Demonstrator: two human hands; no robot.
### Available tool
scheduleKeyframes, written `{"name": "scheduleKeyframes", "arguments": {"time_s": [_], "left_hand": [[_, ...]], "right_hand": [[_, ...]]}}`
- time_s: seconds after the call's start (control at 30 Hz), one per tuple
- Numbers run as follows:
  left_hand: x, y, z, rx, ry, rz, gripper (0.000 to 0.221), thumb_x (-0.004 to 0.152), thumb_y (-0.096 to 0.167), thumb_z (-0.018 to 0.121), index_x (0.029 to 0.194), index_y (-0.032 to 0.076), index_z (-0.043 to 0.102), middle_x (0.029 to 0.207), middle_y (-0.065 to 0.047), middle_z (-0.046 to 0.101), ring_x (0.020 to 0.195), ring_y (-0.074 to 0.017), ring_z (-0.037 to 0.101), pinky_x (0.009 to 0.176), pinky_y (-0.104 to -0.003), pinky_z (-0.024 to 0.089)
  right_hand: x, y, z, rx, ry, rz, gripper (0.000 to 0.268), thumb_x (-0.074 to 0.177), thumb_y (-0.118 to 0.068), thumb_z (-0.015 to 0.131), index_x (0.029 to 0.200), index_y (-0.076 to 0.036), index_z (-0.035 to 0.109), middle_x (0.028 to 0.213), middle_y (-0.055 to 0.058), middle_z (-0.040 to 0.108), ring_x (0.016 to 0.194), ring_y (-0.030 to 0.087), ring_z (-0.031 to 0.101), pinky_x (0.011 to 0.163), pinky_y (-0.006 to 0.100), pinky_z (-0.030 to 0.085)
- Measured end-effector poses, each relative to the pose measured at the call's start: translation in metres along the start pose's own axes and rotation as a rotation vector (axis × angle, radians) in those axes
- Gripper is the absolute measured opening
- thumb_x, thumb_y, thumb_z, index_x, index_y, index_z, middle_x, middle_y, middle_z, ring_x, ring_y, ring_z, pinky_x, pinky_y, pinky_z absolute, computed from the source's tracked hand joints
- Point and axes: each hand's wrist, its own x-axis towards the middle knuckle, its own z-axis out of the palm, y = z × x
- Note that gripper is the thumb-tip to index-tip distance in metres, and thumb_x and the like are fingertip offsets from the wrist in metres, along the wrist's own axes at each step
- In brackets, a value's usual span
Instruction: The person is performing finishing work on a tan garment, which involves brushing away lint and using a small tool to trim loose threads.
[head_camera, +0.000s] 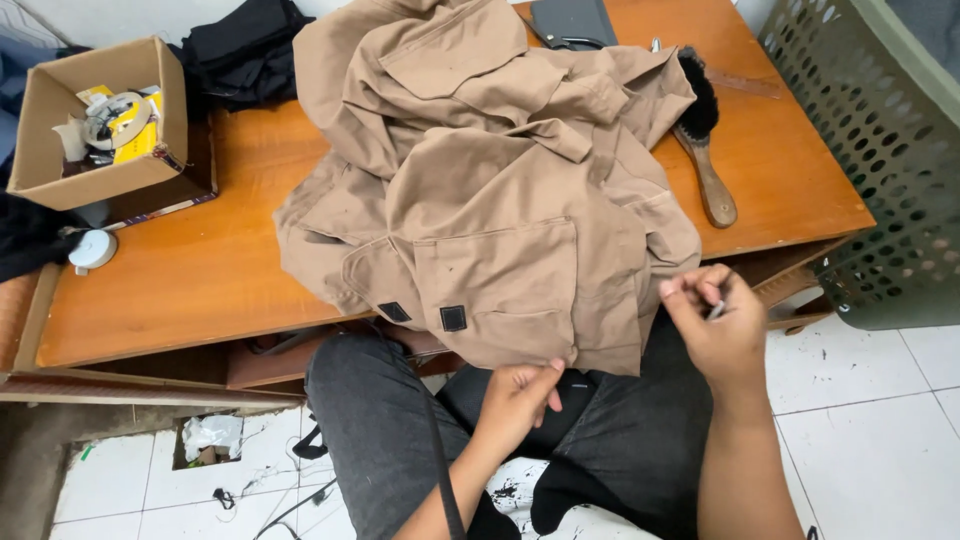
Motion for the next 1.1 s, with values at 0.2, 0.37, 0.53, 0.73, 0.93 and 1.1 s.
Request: {"name": "scheduleKeyframes", "arguments": {"time_s": [0.2,0.37,0.53,0.73,0.93,1.1], "left_hand": [[-0.005,-0.051,-0.001,-0.469,-0.066,-0.304,0.053,0.071,0.022,0.061,0.119,0.008,0.044,0.092,-0.004,0.057,0.079,-0.0122,0.058,0.065,-0.020,0.046],[-0.013,-0.050,-0.008,-0.978,-0.212,-0.071,0.009,0.077,0.007,0.059,0.083,0.006,0.052,0.085,-0.005,0.050,0.087,-0.0158,0.052,0.091,-0.041,0.041],[-0.037,-0.027,-0.005,-1.302,-0.373,0.166,0.013,0.082,0.011,0.056,0.094,0.010,0.062,0.126,-0.004,0.045,0.118,-0.0212,0.042,0.104,-0.048,0.027],[-0.048,-0.002,-0.015,-1.379,-0.228,0.397,0.044,0.090,0.020,0.044,0.129,0.006,0.032,0.133,-0.009,0.036,0.123,-0.0210,0.034,0.104,-0.037,0.026],[-0.056,-0.008,-0.020,-0.799,0.055,0.432,0.037,0.065,0.007,0.072,0.093,-0.006,0.052,0.079,-0.010,0.060,0.077,-0.0152,0.055,0.074,-0.028,0.043],[-0.063,-0.008,-0.012,-0.778,0.176,0.160,0.041,0.062,-0.009,0.070,0.077,0.003,0.034,0.068,-0.022,0.064,0.064,-0.0204,0.064,0.061,-0.032,0.055]], "right_hand": [[-0.006,-0.001,0.012,-0.273,-0.255,0.050,0.043,0.072,-0.013,0.069,0.064,-0.014,0.026,0.062,-0.005,0.042,0.060,0.004,0.043,0.057,0.020,0.036],[-0.014,-0.031,0.002,0.111,-0.339,0.022,0.039,0.074,-0.001,0.057,0.061,-0.015,0.023,0.063,-0.002,0.032,0.063,0.009,0.035,0.060,0.021,0.029],[-0.027,-0.063,-0.003,0.328,-0.377,-0.107,0.036,0.073,-0.001,0.051,0.060,-0.015,0.020,0.058,-0.001,0.027,0.059,0.012,0.030,0.053,0.021,0.024],[-0.036,-0.072,-0.004,0.351,-0.497,-0.041,0.038,0.070,0.004,0.057,0.059,-0.013,0.025,0.063,0.006,0.045,0.051,0.010,0.048,0.036,0.020,0.052],[-0.040,-0.065,-0.004,0.332,-0.398,-0.028,0.041,0.067,0.007,0.058,0.058,-0.013,0.024,0.064,0.008,0.041,0.044,0.010,0.048,0.034,0.021,0.050],[-0.035,-0.058,-0.009,0.266,-0.421,0.008,0.040,0.066,0.007,0.057,0.055,-0.013,0.024,0.053,0.005,0.039,0.046,0.013,0.045,0.038,0.020,0.045]]}}
